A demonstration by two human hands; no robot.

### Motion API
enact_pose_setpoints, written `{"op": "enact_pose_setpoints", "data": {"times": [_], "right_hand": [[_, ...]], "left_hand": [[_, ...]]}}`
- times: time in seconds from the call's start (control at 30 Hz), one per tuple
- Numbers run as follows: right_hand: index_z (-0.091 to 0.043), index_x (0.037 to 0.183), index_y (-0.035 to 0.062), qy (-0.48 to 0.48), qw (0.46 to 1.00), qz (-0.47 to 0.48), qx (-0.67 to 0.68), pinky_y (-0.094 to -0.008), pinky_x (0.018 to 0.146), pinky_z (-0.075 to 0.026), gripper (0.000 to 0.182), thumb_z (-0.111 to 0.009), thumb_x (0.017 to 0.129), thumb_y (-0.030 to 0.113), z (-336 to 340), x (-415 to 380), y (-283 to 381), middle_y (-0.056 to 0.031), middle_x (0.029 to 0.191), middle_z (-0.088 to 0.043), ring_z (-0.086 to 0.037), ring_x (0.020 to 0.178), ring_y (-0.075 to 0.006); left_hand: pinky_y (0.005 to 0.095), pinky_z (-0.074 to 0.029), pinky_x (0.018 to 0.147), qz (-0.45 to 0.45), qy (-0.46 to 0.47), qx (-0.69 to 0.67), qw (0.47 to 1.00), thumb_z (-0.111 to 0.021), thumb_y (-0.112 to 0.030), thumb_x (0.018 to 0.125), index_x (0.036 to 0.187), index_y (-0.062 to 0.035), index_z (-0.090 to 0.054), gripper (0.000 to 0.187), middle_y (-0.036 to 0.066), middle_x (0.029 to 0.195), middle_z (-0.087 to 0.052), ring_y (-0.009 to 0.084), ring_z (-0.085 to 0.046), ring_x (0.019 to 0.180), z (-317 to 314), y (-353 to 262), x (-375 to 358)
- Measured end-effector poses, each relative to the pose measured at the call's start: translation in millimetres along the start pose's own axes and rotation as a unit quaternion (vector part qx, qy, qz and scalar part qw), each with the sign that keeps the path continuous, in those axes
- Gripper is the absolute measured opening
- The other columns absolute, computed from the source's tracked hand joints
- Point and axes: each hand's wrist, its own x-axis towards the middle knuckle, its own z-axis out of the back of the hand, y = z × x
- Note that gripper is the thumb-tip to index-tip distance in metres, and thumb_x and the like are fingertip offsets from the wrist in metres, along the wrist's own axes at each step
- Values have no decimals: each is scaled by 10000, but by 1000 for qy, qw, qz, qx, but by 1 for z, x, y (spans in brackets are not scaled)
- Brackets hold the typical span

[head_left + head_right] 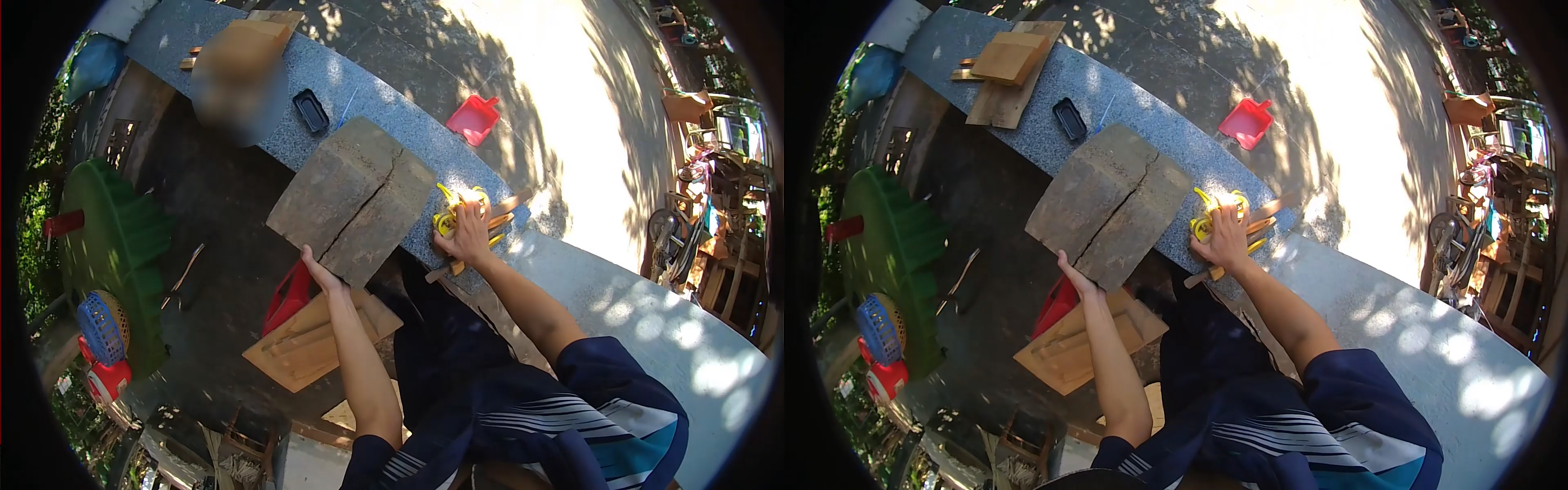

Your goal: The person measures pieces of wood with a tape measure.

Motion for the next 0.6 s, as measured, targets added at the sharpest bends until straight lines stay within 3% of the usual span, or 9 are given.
{"op": "enact_pose_setpoints", "data": {"times": [0.2, 0.6], "right_hand": [[-544, 1106, 6, -7, 999, 18, 26, -654, 1131, -178, 680, -727, 738, 547, -6, -8, -8, -190, 1165, -505, -459, 1203, -364], [-535, 1111, 34, 1, 998, 15, 53, -641, 1145, -176, 668, -759, 725, 530, -4, -6, -11, -163, 1201, -523, -471, 1204, -356]], "left_hand": [[451, -421, 1053, 7, 38, 27, 999, -485, -665, 930, 1480, -57, -435, 822, 135, 1441, -521, 319, -517, 1290, -6, 6, 29], [446, -435, 1041, -22, 4, 38, 999, -497, -661, 931, 1466, -60, -439, 806, 133, 1407, -543, 307, -548, 1254, -64, 45, 44]]}}
